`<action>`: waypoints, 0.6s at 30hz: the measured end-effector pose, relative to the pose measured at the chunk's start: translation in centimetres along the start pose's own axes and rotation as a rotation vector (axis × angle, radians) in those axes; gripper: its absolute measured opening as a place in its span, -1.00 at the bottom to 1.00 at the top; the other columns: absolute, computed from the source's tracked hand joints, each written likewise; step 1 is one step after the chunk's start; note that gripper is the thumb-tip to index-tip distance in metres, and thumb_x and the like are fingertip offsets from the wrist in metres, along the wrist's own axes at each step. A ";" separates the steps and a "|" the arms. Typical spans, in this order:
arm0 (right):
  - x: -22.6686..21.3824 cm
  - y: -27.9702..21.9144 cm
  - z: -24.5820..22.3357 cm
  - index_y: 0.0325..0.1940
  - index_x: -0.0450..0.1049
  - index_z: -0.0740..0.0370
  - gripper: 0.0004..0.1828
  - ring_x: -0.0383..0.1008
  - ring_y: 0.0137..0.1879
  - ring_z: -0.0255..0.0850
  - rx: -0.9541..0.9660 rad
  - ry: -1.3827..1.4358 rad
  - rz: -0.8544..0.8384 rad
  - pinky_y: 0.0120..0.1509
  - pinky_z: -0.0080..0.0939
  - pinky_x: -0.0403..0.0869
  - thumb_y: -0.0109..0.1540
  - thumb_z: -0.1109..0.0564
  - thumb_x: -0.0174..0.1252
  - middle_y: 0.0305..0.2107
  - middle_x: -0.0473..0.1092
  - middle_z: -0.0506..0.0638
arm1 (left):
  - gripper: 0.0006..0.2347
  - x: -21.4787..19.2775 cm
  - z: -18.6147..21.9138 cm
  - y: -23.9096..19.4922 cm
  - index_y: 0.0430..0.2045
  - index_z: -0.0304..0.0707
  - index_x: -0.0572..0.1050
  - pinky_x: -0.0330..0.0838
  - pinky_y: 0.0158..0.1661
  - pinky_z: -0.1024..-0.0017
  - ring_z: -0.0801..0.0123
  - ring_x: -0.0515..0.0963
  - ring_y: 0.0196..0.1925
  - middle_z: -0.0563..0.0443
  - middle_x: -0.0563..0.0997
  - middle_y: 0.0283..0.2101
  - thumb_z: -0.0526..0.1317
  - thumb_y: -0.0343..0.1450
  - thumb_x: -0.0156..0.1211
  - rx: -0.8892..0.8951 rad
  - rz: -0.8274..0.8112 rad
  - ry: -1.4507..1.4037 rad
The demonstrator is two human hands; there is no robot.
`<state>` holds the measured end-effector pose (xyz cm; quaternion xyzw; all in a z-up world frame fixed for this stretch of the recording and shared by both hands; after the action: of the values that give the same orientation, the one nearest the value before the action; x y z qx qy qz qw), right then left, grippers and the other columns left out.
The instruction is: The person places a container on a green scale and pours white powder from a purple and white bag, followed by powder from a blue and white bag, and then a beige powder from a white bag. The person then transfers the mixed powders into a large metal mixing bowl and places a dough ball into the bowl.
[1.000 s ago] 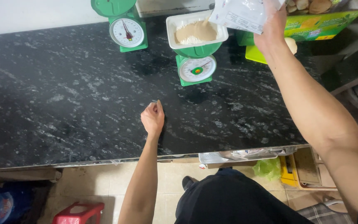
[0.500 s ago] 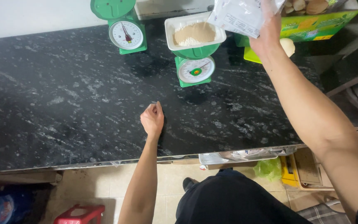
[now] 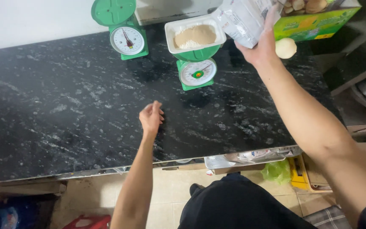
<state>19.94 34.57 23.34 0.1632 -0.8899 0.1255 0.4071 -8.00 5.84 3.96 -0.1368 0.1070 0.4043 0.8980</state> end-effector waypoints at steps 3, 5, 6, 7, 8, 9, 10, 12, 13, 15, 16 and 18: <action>-1.9 0.0 0.9 0.32 0.41 -0.06 -0.08 0.50 0.32 0.00 0.037 -0.011 0.099 0.22 -0.01 0.51 -0.04 -0.47 0.03 0.24 0.49 0.04 | -0.69 -1.1 5.8 0.0 -0.43 -0.25 0.64 0.31 -0.58 0.53 0.59 0.41 -0.71 0.09 0.54 -0.66 -0.04 0.55 0.06 0.170 0.035 -0.118; -2.2 -0.6 1.4 0.12 0.50 0.04 -0.18 0.49 -0.04 -0.12 0.076 0.052 0.116 -0.04 -0.17 0.43 0.03 -0.51 -0.08 -0.06 0.52 0.03 | -0.68 -2.5 11.0 -0.3 -0.44 -0.22 0.61 0.26 -0.69 0.57 0.61 0.38 -0.71 0.15 0.50 -0.67 -0.01 0.56 0.05 0.366 0.156 -0.293; -2.9 -0.7 1.8 0.12 0.50 0.04 -0.18 0.49 -0.04 -0.12 0.075 0.055 0.115 -0.04 -0.17 0.43 0.03 -0.51 -0.08 -0.06 0.52 0.03 | -0.68 -2.2 13.8 -0.6 -0.44 -0.22 0.61 0.26 -0.69 0.57 0.61 0.38 -0.71 0.15 0.50 -0.67 -0.01 0.56 0.05 0.369 0.155 -0.291; -3.3 -0.7 2.2 0.17 0.50 0.02 -0.22 0.50 -0.05 -0.12 0.089 0.127 0.109 0.00 -0.12 0.44 0.12 -0.49 -0.13 -0.07 0.53 0.00 | -0.67 -1.9 16.6 -0.7 -0.46 -0.21 0.62 0.23 -0.67 0.55 0.61 0.35 -0.69 0.15 0.47 -0.66 0.01 0.53 0.06 0.358 0.152 -0.307; -3.6 -0.7 2.5 0.21 0.51 -0.01 -0.25 0.51 -0.06 -0.12 0.104 0.198 0.102 0.04 -0.07 0.45 0.21 -0.46 -0.18 -0.07 0.54 -0.02 | -0.67 -1.7 19.4 -0.8 -0.48 -0.20 0.62 0.21 -0.64 0.53 0.61 0.32 -0.67 0.15 0.45 -0.66 0.04 0.49 0.07 0.347 0.148 -0.324; -3.8 -1.0 2.6 0.21 0.51 -0.01 -0.25 0.51 -0.06 -0.12 0.101 0.201 0.096 0.04 -0.07 0.45 0.21 -0.46 -0.18 -0.07 0.54 -0.02 | -0.67 -0.8 21.3 -0.4 -0.48 -0.20 0.62 0.21 -0.64 0.53 0.61 0.32 -0.67 0.15 0.45 -0.66 0.04 0.49 0.07 0.354 0.149 -0.324; -4.2 -1.3 3.0 0.20 0.52 -0.01 -0.28 0.51 -0.07 -0.09 0.128 0.234 0.130 0.06 -0.06 0.45 0.25 -0.44 -0.21 -0.09 0.53 0.01 | -0.70 1.0 23.8 -0.2 -0.48 -0.20 0.62 0.34 -0.62 0.53 0.61 0.39 -0.60 0.15 0.49 -0.62 0.00 0.48 0.09 0.410 0.042 -0.320; -4.8 -1.4 3.4 0.18 0.52 -0.02 -0.31 0.50 -0.08 -0.07 0.153 0.271 0.156 0.08 -0.05 0.45 0.29 -0.43 -0.25 -0.12 0.53 0.03 | -0.73 3.8 28.3 0.0 -0.48 -0.20 0.62 0.47 -0.60 0.52 0.61 0.46 -0.54 0.15 0.54 -0.58 -0.04 0.47 0.10 0.475 -0.063 -0.312; -5.4 -1.5 3.9 0.02 0.55 -0.02 -0.45 0.52 -0.14 -0.06 0.193 0.313 0.191 0.04 -0.03 0.51 0.24 -0.36 -0.08 -0.22 0.53 -0.01 | -0.73 6.1 31.3 -0.8 -0.45 -0.20 0.63 0.51 -0.57 0.53 0.62 0.49 -0.53 0.16 0.57 -0.57 -0.04 0.47 0.09 0.612 -0.189 -0.203; -7.3 -1.1 4.6 -0.13 0.58 -0.01 -0.58 0.53 -0.19 -0.05 0.228 0.356 0.220 -0.01 -0.01 0.57 0.19 -0.30 0.10 -0.33 0.54 -0.05 | -0.72 10.4 35.3 -1.7 -0.41 -0.21 0.65 0.55 -0.54 0.54 0.62 0.53 -0.53 0.16 0.59 -0.56 -0.04 0.48 0.08 0.752 -0.314 -0.092; -7.9 -0.9 5.6 -0.08 0.58 0.00 -0.51 0.54 -0.10 -0.05 0.329 0.405 0.161 0.13 0.05 0.48 0.19 -0.36 0.08 -0.28 0.54 -0.01 | -0.65 13.2 36.3 -1.6 -0.60 -0.12 0.57 0.50 -0.54 0.49 0.55 0.58 -0.63 0.18 0.57 -0.66 0.09 0.44 0.01 0.747 -0.339 0.092; -9.1 0.1 6.1 -0.04 0.57 0.02 -0.43 0.55 -0.02 -0.06 0.413 0.451 0.085 0.27 0.12 0.39 0.18 -0.42 0.07 -0.24 0.53 0.04 | -0.55 18.7 37.7 -0.5 -0.78 -0.04 0.48 0.44 -0.54 0.44 0.48 0.63 -0.74 0.20 0.56 -0.76 0.22 0.40 -0.07 0.759 -0.359 0.270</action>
<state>21.33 34.19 12.44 0.1729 -0.7389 0.3536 0.5468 7.57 31.08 33.82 0.1349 0.3390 0.1525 0.9185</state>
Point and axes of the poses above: each hand's wrist, its own y-axis towards the middle knuckle, its own x-axis out of the palm, z = x × y, the point moved 9 cm from there along y, towards the middle knuckle
